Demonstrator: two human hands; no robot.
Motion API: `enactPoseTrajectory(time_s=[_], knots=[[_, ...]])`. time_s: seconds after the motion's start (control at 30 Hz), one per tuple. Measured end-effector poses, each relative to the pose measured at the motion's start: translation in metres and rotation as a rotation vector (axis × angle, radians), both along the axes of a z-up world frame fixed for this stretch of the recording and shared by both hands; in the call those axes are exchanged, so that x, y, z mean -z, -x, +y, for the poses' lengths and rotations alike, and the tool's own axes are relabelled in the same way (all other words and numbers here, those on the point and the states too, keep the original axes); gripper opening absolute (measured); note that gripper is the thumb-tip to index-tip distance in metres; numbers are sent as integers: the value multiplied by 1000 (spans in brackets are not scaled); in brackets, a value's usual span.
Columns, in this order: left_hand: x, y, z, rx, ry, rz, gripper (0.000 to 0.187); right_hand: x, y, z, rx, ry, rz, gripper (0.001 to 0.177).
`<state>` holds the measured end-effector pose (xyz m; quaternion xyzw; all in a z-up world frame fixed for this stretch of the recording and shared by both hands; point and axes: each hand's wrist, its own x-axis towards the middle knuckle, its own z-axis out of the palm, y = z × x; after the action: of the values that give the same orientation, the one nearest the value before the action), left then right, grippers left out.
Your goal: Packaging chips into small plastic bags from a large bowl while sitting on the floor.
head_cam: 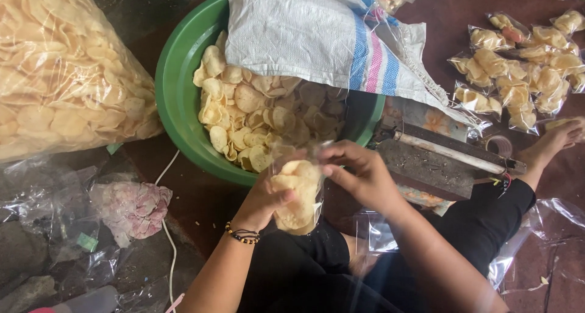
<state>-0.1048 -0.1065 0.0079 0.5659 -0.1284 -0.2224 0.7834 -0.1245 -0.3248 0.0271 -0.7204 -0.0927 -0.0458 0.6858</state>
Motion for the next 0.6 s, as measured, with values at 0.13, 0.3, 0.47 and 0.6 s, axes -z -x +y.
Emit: enactPoseTrajectory(time_s=[0.13,0.3,0.47,0.6], knots=[[14,4,15,-61,-86,-29,66,3,-11,15,-51,-20,44,10],[-4,8,14,-88,-100,-134,50,11,-9,22,-29,-164,169,10],[-9,7,5,-320,-195,-218,27,26,11,1,107,-288,256,13],[-21,9,-8,-261,-178,-183,23,18,29,-24,121,-246,160,5]])
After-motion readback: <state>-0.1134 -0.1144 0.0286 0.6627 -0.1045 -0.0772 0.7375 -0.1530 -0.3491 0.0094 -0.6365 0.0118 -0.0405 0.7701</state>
